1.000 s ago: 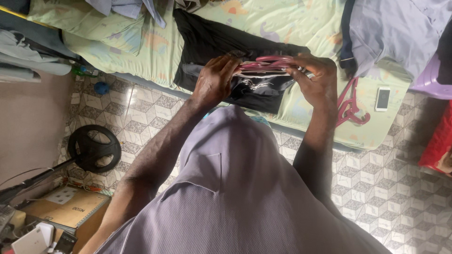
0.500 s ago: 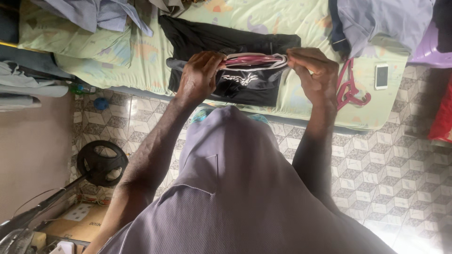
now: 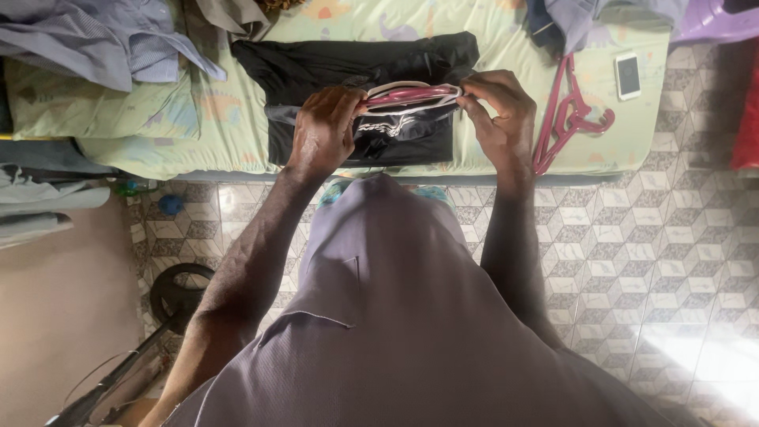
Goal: The person places a black jersey onto a pink plastic hanger by hand and then sets the garment down on a bed.
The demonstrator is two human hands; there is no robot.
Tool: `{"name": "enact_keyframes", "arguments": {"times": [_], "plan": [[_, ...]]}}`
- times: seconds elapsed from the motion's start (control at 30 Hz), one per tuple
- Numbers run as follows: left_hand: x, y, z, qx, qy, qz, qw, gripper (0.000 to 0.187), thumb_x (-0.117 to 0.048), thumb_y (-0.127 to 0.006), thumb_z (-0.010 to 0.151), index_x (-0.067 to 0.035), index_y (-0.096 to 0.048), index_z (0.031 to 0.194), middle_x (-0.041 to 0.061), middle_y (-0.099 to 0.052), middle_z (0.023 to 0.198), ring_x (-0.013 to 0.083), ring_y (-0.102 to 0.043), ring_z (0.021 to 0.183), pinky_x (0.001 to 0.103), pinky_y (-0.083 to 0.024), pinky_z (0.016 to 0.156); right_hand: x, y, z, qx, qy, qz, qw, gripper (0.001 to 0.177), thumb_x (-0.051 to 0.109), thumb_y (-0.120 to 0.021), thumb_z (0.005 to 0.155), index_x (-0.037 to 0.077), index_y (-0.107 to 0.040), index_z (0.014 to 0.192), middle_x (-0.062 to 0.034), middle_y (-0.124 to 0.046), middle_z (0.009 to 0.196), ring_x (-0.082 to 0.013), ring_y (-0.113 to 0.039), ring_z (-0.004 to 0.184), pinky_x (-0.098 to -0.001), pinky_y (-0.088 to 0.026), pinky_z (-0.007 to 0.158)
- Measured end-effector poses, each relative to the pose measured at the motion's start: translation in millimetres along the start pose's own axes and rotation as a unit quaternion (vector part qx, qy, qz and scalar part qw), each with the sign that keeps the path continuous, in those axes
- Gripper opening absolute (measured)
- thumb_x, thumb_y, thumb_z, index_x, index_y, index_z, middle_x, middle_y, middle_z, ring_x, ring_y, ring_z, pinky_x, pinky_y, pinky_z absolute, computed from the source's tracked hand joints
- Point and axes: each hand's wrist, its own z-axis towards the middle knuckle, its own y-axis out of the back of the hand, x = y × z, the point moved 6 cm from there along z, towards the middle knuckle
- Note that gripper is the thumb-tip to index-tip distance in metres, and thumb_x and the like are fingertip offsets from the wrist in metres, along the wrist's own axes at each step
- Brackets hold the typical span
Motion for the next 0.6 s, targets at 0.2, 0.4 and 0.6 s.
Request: {"name": "enact_keyframes", "arguments": {"times": [0.2,0.4,0.6], "plan": [[-5,-13,5,0.017,-0.018,-0.021,0.999,0.016,0.002,-0.074,0.097,0.003,-0.067,0.111,0.015,-0.073,0.102,0.0294,-0.073,0.093,0.041,-0.06,0.081,-5,6,-12,-0.036,0.044,0.011,0.998,0.018,-0.004,-0.082,0.097,0.002,-0.078,0.113,-0.0104,-0.072,0.112,-0.0227,-0.071,0.102,-0.0279,-0.064,0.084],[-11,-22,12,0.015,-0.023,-0.021,0.999,0.011,0.001,-0.073,0.1,0.003,-0.069,0.11,0.015,-0.074,0.102,0.0289,-0.074,0.094,0.041,-0.061,0.084,-21,17,-17,-0.038,0.002,-0.027,0.999,0.026,0.005,-0.086,0.095,0.003,-0.073,0.118,-0.0117,-0.071,0.119,-0.0211,-0.07,0.109,-0.0343,-0.06,0.091],[-18,-22,17,0.013,-0.008,-0.024,1.0,0.009,0.001,-0.073,0.1,0.002,-0.07,0.108,0.015,-0.075,0.102,0.0287,-0.074,0.094,0.04,-0.061,0.082,-37,32,-21,-0.035,-0.016,-0.097,0.995,0.032,0.015,-0.085,0.095,0.004,-0.074,0.122,-0.0106,-0.072,0.123,-0.0307,-0.065,0.12,-0.0449,-0.048,0.108]]}}
